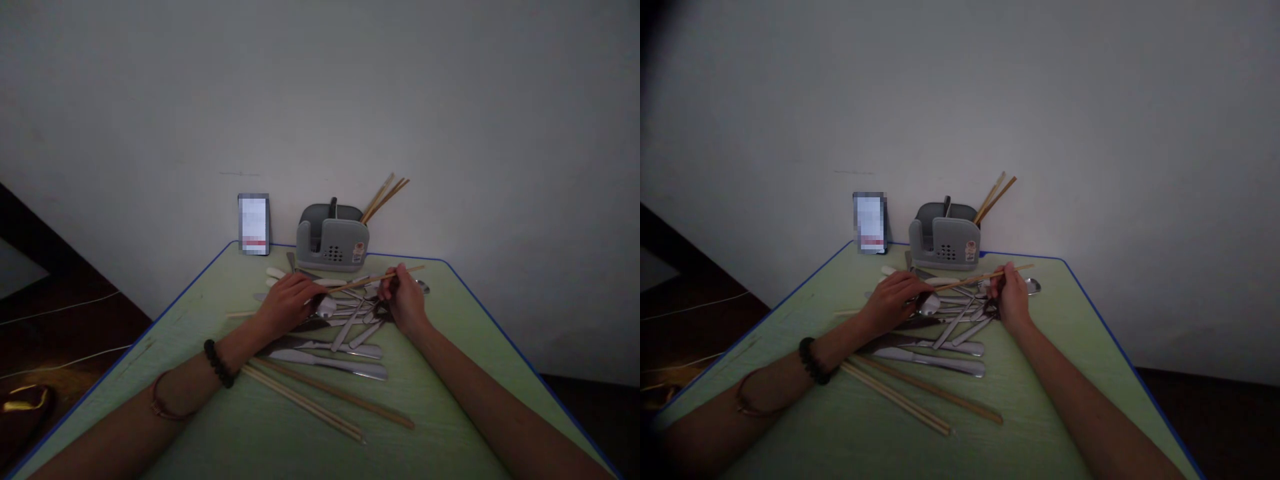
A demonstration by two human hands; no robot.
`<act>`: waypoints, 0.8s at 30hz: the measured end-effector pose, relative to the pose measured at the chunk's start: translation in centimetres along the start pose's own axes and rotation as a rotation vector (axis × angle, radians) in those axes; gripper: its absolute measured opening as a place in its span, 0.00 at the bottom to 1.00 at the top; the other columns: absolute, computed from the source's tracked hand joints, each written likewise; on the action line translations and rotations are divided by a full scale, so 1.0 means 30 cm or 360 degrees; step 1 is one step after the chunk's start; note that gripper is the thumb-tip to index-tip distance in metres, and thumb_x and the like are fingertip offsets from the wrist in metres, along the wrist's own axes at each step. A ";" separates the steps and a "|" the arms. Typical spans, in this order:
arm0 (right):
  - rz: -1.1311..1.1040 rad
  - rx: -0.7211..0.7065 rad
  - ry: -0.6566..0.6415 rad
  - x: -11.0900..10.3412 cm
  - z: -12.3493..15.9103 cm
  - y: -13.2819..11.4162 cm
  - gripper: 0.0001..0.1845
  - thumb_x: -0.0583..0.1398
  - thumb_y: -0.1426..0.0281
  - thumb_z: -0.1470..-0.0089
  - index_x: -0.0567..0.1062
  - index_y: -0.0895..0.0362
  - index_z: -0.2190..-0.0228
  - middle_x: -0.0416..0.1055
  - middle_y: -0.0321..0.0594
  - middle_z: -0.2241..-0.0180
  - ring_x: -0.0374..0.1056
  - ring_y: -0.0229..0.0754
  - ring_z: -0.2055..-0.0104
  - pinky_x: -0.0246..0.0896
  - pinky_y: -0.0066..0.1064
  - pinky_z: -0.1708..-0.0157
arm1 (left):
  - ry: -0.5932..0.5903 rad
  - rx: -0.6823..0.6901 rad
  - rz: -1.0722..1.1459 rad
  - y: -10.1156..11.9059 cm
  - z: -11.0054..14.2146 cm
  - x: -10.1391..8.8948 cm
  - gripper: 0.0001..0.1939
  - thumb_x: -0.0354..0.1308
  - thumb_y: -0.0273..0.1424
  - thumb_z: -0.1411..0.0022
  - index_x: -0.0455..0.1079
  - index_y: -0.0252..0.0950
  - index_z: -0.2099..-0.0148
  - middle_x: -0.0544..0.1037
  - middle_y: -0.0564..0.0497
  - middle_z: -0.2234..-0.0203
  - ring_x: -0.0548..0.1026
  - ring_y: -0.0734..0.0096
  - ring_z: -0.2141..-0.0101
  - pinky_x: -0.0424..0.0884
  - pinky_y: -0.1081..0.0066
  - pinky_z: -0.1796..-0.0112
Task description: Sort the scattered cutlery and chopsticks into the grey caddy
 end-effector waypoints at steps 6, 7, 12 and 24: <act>-0.0151 0.0053 0.0186 -0.010 -0.007 -0.004 0.20 0.57 0.52 0.49 0.65 0.55 0.76 0.58 0.25 0.87 0.49 0.29 0.89 0.52 0.24 0.88 | 0.0019 0.0001 0.0026 -0.006 0.001 0.002 0.09 0.53 0.22 0.41 0.72 0.35 0.60 0.78 0.48 0.70 0.73 0.67 0.66 0.69 0.68 0.64; -0.0160 0.0057 0.0192 -0.012 -0.008 -0.004 0.19 0.57 0.52 0.48 0.65 0.55 0.76 0.58 0.26 0.87 0.49 0.29 0.89 0.52 0.24 0.88 | 0.0022 -0.0004 0.0032 -0.007 0.001 0.002 0.08 0.53 0.22 0.41 0.71 0.35 0.60 0.78 0.48 0.70 0.73 0.67 0.66 0.69 0.67 0.64; -0.0216 0.0083 0.0216 -0.019 -0.012 -0.002 0.19 0.56 0.54 0.46 0.65 0.56 0.76 0.57 0.25 0.87 0.49 0.28 0.88 0.52 0.23 0.88 | 0.0083 -0.0064 0.0065 -0.005 -0.001 -0.003 0.08 0.52 0.22 0.41 0.70 0.34 0.60 0.77 0.47 0.71 0.73 0.67 0.68 0.69 0.68 0.65; -0.0313 0.0162 0.0296 -0.024 -0.016 -0.012 0.22 0.53 0.51 0.44 0.63 0.55 0.77 0.55 0.25 0.87 0.47 0.28 0.88 0.52 0.23 0.88 | -0.0411 -0.0230 0.0238 0.012 0.000 -0.014 0.45 0.67 0.50 0.60 0.59 0.32 0.44 0.73 0.45 0.62 0.70 0.58 0.61 0.65 0.58 0.56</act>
Point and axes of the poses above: each hand's wrist, its own z-axis away from the middle knuckle, its own x-axis out of the palm, y = z × x, the point moved 3 cm from there along -z, towards the middle knuckle
